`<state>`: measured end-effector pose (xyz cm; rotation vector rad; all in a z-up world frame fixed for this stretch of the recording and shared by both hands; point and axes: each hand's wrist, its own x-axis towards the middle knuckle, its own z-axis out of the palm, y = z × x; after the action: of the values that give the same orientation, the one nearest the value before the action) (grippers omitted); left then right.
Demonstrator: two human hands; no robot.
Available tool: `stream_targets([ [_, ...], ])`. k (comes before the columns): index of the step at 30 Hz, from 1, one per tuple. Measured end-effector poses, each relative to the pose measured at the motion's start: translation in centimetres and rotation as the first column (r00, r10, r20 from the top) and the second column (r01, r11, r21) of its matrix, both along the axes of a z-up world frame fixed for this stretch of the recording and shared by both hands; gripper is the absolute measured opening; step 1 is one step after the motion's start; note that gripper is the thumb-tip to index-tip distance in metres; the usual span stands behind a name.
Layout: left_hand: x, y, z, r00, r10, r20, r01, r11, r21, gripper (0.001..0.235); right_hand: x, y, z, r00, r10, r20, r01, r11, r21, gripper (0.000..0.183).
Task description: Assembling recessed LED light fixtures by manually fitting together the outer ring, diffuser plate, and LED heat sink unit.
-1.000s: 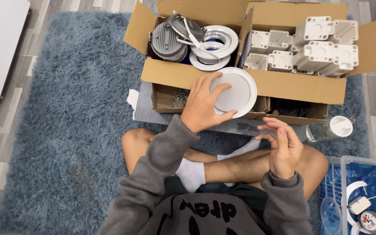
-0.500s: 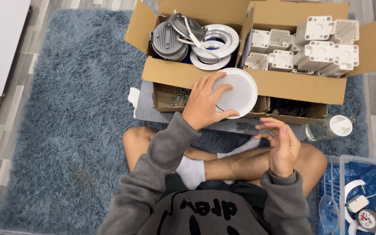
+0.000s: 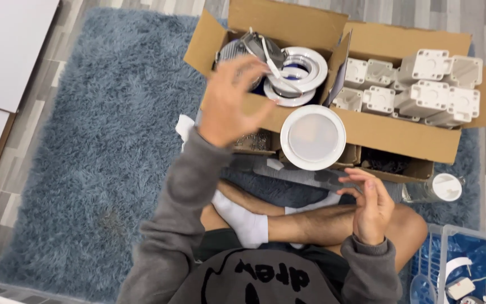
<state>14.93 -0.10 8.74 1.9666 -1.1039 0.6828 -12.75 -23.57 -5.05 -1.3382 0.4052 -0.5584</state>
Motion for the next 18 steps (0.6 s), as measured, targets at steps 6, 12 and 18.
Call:
stream_targets([
  [6, 11.1, -0.4, -4.6, 0.978, 0.159, -0.136, -0.084, 0.894, 0.44, 0.106, 0.5, 0.5, 0.1, 1.0, 0.014, -0.014, -0.014, 1.0, -0.021, 0.028],
  [12, 13.6, -3.0, -7.1, 0.973, 0.194, -0.128, -0.124, 0.898, 0.421, 0.098, 0.4, 0.9, 0.1, 1.0, 0.026, -0.015, -0.026, 1.0, -0.013, 0.03],
  [18, 13.3, -3.9, -5.4, 0.971, 0.181, -0.157, -0.119, 0.933, 0.339, 0.087, -0.1, 0.7, 0.3, 0.998, 0.053, 0.021, -0.052, 0.998, -0.017, 0.032],
])
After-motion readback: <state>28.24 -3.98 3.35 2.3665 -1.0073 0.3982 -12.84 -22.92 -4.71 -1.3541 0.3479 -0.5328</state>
